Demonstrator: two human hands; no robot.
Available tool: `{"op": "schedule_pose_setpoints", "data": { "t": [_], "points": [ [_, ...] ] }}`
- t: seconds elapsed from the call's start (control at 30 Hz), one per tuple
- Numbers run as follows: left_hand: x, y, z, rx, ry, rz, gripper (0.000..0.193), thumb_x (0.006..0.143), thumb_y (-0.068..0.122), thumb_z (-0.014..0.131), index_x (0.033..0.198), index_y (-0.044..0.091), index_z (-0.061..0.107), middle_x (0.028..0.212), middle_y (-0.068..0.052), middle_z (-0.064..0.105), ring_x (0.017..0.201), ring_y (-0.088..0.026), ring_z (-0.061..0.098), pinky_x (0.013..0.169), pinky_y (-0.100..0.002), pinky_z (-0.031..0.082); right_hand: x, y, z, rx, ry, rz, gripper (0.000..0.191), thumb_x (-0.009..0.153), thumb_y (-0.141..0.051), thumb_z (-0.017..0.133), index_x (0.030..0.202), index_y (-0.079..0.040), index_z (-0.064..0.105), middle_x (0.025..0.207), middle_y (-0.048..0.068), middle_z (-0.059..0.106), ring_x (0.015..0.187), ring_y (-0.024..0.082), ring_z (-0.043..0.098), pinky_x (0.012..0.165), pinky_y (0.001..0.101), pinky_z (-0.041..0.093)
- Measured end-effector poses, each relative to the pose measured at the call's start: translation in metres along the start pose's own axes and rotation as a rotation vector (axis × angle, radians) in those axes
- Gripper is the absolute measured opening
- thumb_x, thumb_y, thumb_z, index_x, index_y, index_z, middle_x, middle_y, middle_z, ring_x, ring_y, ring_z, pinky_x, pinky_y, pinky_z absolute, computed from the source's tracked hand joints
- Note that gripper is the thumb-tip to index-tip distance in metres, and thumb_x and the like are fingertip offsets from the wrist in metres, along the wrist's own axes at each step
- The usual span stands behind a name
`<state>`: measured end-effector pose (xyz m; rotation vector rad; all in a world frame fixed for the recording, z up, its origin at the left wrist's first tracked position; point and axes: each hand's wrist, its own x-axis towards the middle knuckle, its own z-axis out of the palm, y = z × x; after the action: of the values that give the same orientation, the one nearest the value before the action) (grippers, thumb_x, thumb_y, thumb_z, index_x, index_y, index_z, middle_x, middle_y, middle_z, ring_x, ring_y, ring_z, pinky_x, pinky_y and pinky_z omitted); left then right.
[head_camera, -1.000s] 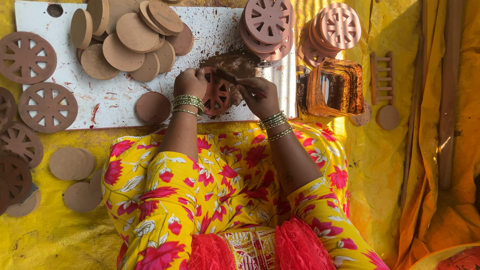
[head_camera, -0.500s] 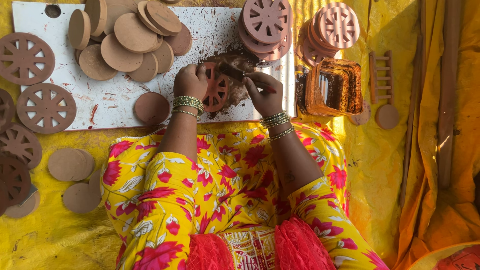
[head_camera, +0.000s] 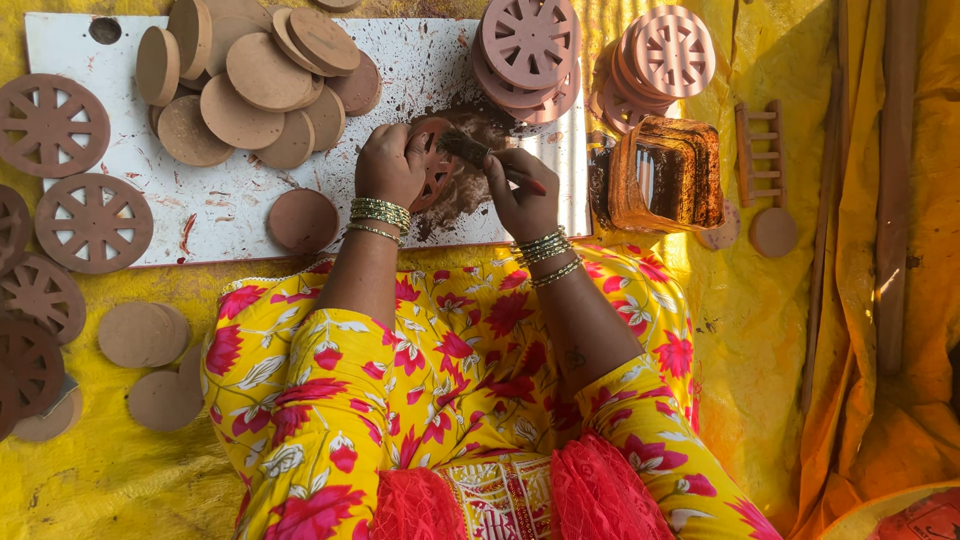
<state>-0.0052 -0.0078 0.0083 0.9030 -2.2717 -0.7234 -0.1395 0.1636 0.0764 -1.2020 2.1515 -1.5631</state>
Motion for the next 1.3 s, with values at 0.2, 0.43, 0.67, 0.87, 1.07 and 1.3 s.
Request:
{"op": "schedule_pose_setpoints", "data": {
  "t": [0.2, 0.43, 0.67, 0.87, 1.07, 1.3],
  "points": [
    [-0.001, 0.005, 0.0, 0.01, 0.019, -0.007, 0.028, 0.1, 0.03, 0.068, 0.098, 0.002, 0.069, 0.094, -0.019, 0.068, 0.083, -0.043, 0.066, 0.068, -0.051, 0.054, 0.001, -0.014, -0.004, -0.075, -0.087, 0.002, 0.024, 0.103, -0.023, 0.065, 0.095, -0.001, 0.069, 0.077, 0.011, 0.071, 0.069, 0.023, 0.073, 0.062, 0.0323, 0.053],
    [0.0, 0.01, -0.002, 0.016, -0.006, 0.003, 0.028, 0.102, 0.031, 0.065, 0.095, 0.004, 0.067, 0.093, -0.017, 0.068, 0.082, -0.041, 0.067, 0.068, -0.049, 0.055, 0.003, -0.021, -0.006, -0.087, -0.094, -0.055, 0.022, 0.103, -0.022, 0.065, 0.094, -0.002, 0.068, 0.076, 0.013, 0.071, 0.07, 0.029, 0.072, 0.063, 0.0366, 0.054],
    [0.001, 0.026, -0.009, 0.028, -0.039, 0.008, 0.028, 0.103, 0.032, 0.065, 0.093, 0.006, 0.067, 0.09, -0.016, 0.067, 0.079, -0.04, 0.067, 0.065, -0.049, 0.055, 0.004, -0.017, -0.012, -0.147, -0.096, -0.074, 0.021, 0.103, -0.022, 0.066, 0.092, -0.004, 0.068, 0.077, 0.013, 0.071, 0.072, 0.03, 0.072, 0.064, 0.0376, 0.054],
    [0.001, 0.034, -0.009, 0.001, -0.056, 0.034, 0.027, 0.103, 0.032, 0.065, 0.094, 0.007, 0.068, 0.09, -0.015, 0.067, 0.08, -0.04, 0.068, 0.066, -0.049, 0.055, 0.004, -0.015, -0.006, -0.111, -0.087, -0.125, 0.022, 0.102, -0.021, 0.066, 0.092, -0.001, 0.065, 0.077, 0.015, 0.069, 0.07, 0.032, 0.07, 0.063, 0.0379, 0.052],
    [0.001, 0.03, -0.01, 0.045, -0.03, 0.055, 0.026, 0.101, 0.032, 0.066, 0.094, 0.007, 0.068, 0.089, -0.015, 0.067, 0.079, -0.04, 0.067, 0.065, -0.049, 0.054, 0.006, -0.016, -0.016, -0.111, -0.114, 0.029, 0.021, 0.101, -0.02, 0.067, 0.089, -0.003, 0.067, 0.07, 0.013, 0.069, 0.064, 0.029, 0.071, 0.06, 0.0375, 0.052],
    [0.005, 0.045, -0.02, 0.039, -0.026, 0.024, 0.028, 0.101, 0.031, 0.069, 0.089, 0.006, 0.067, 0.089, -0.015, 0.067, 0.079, -0.04, 0.068, 0.066, -0.049, 0.055, 0.001, -0.021, -0.002, -0.116, -0.141, -0.155, 0.014, 0.101, -0.014, 0.067, 0.094, -0.003, 0.064, 0.078, 0.015, 0.067, 0.071, 0.034, 0.067, 0.063, 0.0411, 0.05]
  ]
}}
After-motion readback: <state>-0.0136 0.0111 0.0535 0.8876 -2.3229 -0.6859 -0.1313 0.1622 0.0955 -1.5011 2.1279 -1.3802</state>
